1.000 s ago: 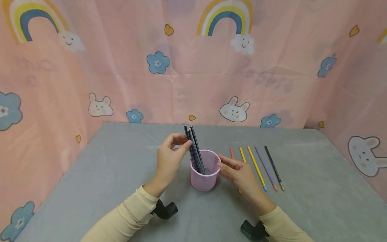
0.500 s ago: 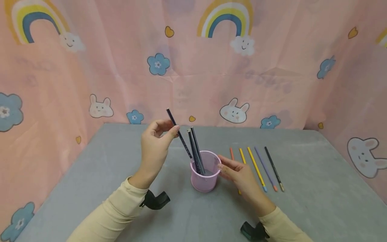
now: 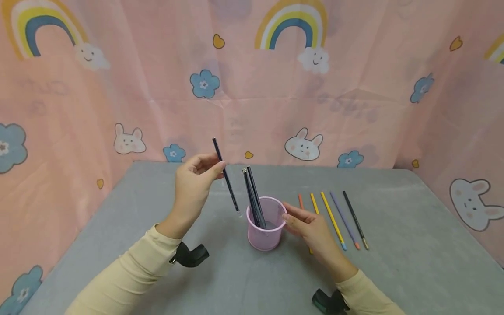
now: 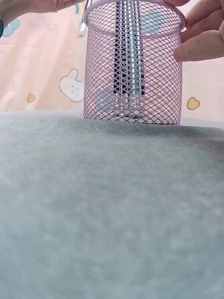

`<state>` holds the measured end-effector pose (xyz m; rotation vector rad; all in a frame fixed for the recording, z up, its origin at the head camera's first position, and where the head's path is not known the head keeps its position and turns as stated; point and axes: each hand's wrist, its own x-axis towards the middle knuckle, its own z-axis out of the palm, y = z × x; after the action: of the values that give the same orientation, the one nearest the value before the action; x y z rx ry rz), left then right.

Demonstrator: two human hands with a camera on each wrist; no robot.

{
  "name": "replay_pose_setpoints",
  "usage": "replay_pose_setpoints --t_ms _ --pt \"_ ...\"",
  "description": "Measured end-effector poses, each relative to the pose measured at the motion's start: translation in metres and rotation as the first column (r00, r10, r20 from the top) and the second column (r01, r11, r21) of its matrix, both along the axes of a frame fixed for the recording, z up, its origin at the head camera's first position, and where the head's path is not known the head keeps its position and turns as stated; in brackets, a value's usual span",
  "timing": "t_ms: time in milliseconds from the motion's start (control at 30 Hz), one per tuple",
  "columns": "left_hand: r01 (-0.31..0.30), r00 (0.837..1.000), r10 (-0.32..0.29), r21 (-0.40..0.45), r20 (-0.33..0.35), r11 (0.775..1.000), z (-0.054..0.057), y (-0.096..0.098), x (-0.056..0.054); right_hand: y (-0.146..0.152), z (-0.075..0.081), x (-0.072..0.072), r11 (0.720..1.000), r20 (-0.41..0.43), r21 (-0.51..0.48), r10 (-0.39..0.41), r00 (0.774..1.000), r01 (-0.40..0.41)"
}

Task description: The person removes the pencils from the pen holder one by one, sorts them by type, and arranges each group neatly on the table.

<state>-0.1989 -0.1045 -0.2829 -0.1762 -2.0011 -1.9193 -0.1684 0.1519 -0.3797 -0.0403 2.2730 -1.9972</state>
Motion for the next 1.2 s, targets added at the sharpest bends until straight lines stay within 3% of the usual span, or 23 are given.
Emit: replay_pose_setpoints --t_ms 167,400,667,967,1200 --pt "0.021 0.995 -0.012 -0.086 0.102 0.996 -0.006 -0.003 -0.006 0.001 0.0 -0.001 1.0 -0.014 0.009 0.006 1.0 -0.005" --pt "0.067 0.985 -0.046 -0.123 0.165 0.99 -0.017 0.001 -0.017 0.002 0.001 0.0 1.0 -0.016 0.002 0.013 1.0 -0.013" --pt "0.122 0.962 -0.07 -0.185 0.264 0.975 -0.033 0.0 -0.026 -0.001 0.001 0.0 1.0 0.023 -0.028 -0.005 1.0 0.006" --pt "0.136 0.918 -0.052 -0.188 0.392 0.973 -0.049 -0.006 -0.029 -0.006 0.003 0.002 0.999 0.063 -0.039 -0.032 0.997 0.034" --pt "0.168 0.875 -0.056 -0.193 0.481 0.967 -0.059 -0.01 -0.037 -0.006 0.004 0.001 0.999 0.065 -0.037 -0.031 0.997 0.034"
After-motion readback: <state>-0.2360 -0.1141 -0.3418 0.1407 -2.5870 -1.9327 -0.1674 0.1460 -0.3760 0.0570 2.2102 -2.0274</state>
